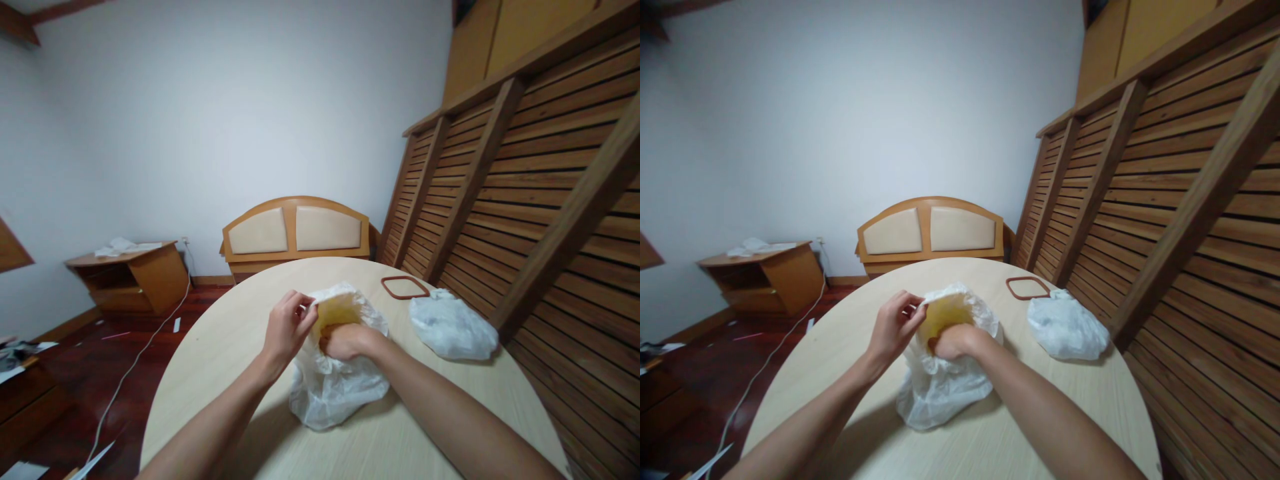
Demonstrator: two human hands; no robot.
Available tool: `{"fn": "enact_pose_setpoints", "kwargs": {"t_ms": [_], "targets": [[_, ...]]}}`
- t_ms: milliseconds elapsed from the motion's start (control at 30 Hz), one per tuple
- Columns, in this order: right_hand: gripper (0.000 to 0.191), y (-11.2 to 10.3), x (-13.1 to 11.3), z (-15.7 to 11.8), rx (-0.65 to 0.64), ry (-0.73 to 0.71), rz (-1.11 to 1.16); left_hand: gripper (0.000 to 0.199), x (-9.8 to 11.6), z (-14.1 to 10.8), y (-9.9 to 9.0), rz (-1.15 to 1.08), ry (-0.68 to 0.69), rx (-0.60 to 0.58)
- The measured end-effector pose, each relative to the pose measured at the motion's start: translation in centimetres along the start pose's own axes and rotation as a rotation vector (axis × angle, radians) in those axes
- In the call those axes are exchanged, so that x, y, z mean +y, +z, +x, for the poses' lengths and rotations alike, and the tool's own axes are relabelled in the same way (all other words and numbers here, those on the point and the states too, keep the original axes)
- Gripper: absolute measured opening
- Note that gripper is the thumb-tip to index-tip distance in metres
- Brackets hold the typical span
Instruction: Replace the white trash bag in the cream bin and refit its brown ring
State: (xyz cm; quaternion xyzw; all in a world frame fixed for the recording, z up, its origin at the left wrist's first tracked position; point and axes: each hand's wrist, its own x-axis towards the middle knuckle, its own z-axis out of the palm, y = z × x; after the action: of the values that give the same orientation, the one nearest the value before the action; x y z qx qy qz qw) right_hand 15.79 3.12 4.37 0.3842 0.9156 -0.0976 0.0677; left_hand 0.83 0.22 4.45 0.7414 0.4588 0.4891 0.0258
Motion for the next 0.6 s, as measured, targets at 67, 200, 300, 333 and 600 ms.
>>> {"fn": "enact_pose_setpoints", "kwargs": {"t_ms": [67, 200, 300, 333, 600], "targets": [[0.028, 0.1, 0.0, 0.1, -0.036, 0.022, 0.004, 0.013, 0.1, -0.1, 0.0, 0.012, 0.012, -0.009], [0.032, -0.2, -0.2, -0.6, 0.052, 0.108, -0.001, 0.013, -0.4, 0.1, -0.1, 0.028, -0.008, -0.001], [0.032, -1.0, -0.4, -1.7, 0.173, 0.136, -0.011, 0.013, -1.2, 0.6, -0.4, 0.013, -0.083, 0.045], [0.031, -1.5, -0.3, -2.1, 0.205, 0.136, -0.013, 0.013, -1.4, 0.8, -0.5, -0.001, -0.114, 0.065], [0.023, -5.6, 1.6, -4.6, 0.814, 0.217, 0.07, 0.022, -2.8, 1.8, -1.0, -0.097, -0.297, 0.142]]}}
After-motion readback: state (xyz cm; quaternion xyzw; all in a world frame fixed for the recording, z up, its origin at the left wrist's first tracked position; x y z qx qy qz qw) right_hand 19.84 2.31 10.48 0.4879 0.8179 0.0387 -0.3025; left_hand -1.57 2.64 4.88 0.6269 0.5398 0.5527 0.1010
